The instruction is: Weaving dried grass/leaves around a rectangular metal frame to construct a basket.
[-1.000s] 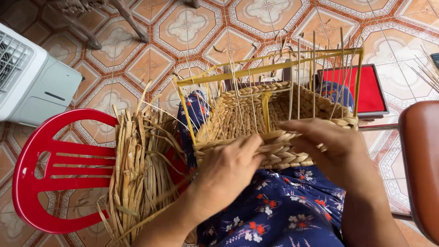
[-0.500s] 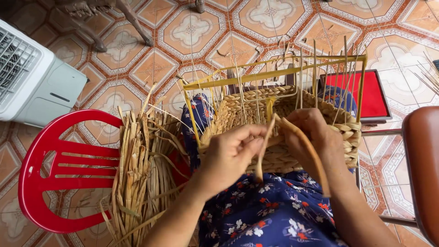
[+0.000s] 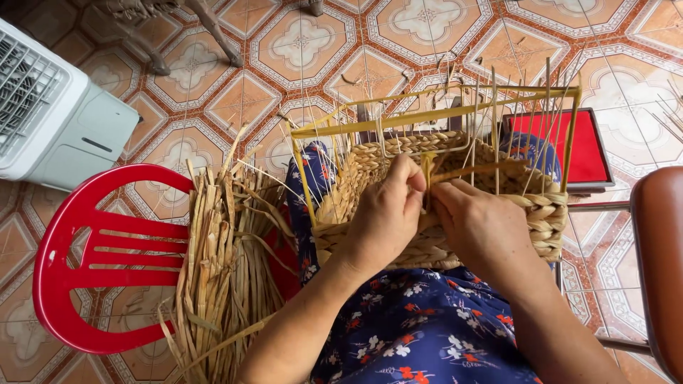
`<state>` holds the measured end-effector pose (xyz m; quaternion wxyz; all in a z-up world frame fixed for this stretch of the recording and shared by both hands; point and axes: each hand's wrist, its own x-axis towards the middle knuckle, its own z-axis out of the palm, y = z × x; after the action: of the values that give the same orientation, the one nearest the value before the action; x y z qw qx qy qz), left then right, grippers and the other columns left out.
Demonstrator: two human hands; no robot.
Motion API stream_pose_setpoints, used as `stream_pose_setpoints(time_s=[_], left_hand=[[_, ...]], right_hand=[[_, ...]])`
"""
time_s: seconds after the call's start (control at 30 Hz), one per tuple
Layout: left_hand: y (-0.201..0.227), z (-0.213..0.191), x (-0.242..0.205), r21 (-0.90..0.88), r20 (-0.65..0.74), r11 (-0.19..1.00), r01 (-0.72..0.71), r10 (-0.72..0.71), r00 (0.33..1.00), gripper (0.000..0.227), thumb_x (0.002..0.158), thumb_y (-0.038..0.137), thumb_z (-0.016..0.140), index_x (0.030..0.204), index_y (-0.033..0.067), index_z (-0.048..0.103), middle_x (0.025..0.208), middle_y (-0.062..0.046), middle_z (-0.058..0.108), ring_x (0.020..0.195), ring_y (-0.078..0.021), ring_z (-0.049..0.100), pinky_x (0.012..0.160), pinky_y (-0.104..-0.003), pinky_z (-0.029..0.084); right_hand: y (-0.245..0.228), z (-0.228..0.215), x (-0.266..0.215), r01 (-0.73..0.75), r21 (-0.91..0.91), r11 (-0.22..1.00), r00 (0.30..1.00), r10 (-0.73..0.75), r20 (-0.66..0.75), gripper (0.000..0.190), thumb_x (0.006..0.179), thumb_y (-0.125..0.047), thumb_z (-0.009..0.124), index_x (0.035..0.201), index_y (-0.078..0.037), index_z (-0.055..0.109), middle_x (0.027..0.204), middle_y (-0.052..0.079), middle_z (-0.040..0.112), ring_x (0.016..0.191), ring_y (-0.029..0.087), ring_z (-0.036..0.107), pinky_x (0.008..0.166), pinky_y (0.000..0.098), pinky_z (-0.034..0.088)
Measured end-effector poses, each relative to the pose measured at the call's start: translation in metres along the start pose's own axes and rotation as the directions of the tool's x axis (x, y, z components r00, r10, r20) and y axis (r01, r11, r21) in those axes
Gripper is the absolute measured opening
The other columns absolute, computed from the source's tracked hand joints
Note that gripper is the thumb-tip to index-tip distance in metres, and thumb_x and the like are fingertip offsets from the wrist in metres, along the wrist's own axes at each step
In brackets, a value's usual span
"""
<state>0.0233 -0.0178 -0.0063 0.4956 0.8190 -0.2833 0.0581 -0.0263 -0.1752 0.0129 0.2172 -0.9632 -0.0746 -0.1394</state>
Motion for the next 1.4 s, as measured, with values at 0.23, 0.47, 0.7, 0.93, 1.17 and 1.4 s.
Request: stream_pose_setpoints(time_s=[0.23,0.47,0.7,0.93,1.17,1.4], left_hand=[[0.005,-0.010,-0.012,-0.248,0.029,0.911,0.329,-0.332,0.943,0.012,0.099,-0.002,0.057,0.099,0.0055,0.047,0.075,-0.007,0.064,0.052,-0.0114,0.064,0.037,-0.027,0.049],[-0.009,-0.021,-0.045,-0.809,0.240,0.482,0.337,-0.252,0.937,0.032,0.087,-0.008,0.057,0.116,-0.0002,0.045,0.094,-0.008,0.064,0.057,-0.0043,0.047,0.042,-0.020,0.039],[-0.013,-0.022,-0.056,-0.409,-0.026,0.877,0.252,-0.288,0.957,0.028,0.102,0.009,0.056,0.129,0.0019,0.057,0.075,-0.003,0.061,0.055,-0.0047,0.048,0.044,-0.020,0.038],[-0.030,-0.062,-0.080,-0.950,-0.127,0.310,0.024,-0.457,0.880,0.023,0.092,-0.008,0.042,0.111,0.0008,0.054,0.095,-0.013,0.064,0.066,-0.0137,0.057,0.057,-0.028,0.052],[-0.014,-0.048,-0.116,-0.178,-0.674,0.969,-0.172,0.008,0.738,0.023,0.098,-0.004,0.069,0.114,0.0078,0.057,0.106,-0.008,0.064,0.062,-0.0048,0.057,0.048,-0.015,0.052],[0.009,-0.020,-0.088,0.402,-0.158,0.911,-0.095,0.172,0.972,0.031,0.083,0.012,0.082,0.104,0.0045,0.061,0.100,-0.008,0.058,0.090,-0.0228,0.063,0.080,-0.035,0.055]], right_hand=[[0.001,-0.002,-0.011,0.103,0.171,0.980,0.987,-0.079,-0.142,0.014,0.094,-0.015,0.068,0.107,-0.009,0.069,0.094,0.009,0.074,0.070,0.029,0.070,0.060,0.0390,0.054],[0.009,-0.002,-0.019,-0.126,0.268,0.955,0.989,0.143,-0.046,0.029,0.092,-0.007,0.074,0.120,-0.011,0.067,0.075,0.008,0.073,0.056,0.017,0.063,0.055,0.0328,0.048],[0.033,0.008,-0.050,0.013,0.816,0.578,0.942,0.266,-0.203,0.015,0.108,0.005,0.054,0.122,0.001,0.057,0.112,0.013,0.073,0.075,0.007,0.063,0.066,0.0209,0.052],[0.050,0.009,-0.075,0.019,0.766,0.643,0.905,0.314,-0.286,0.013,0.112,0.010,0.054,0.122,0.003,0.058,0.108,0.018,0.072,0.076,0.008,0.065,0.067,0.0206,0.054],[0.015,0.012,-0.052,0.083,0.670,0.738,0.962,0.116,-0.248,0.018,0.102,0.010,0.057,0.118,0.003,0.054,0.119,0.018,0.072,0.081,0.010,0.069,0.074,0.0236,0.058],[0.000,0.015,-0.041,0.061,0.358,0.932,0.967,0.033,-0.251,0.017,0.101,0.007,0.062,0.115,-0.001,0.056,0.114,0.009,0.076,0.085,0.011,0.074,0.072,0.0245,0.059]])
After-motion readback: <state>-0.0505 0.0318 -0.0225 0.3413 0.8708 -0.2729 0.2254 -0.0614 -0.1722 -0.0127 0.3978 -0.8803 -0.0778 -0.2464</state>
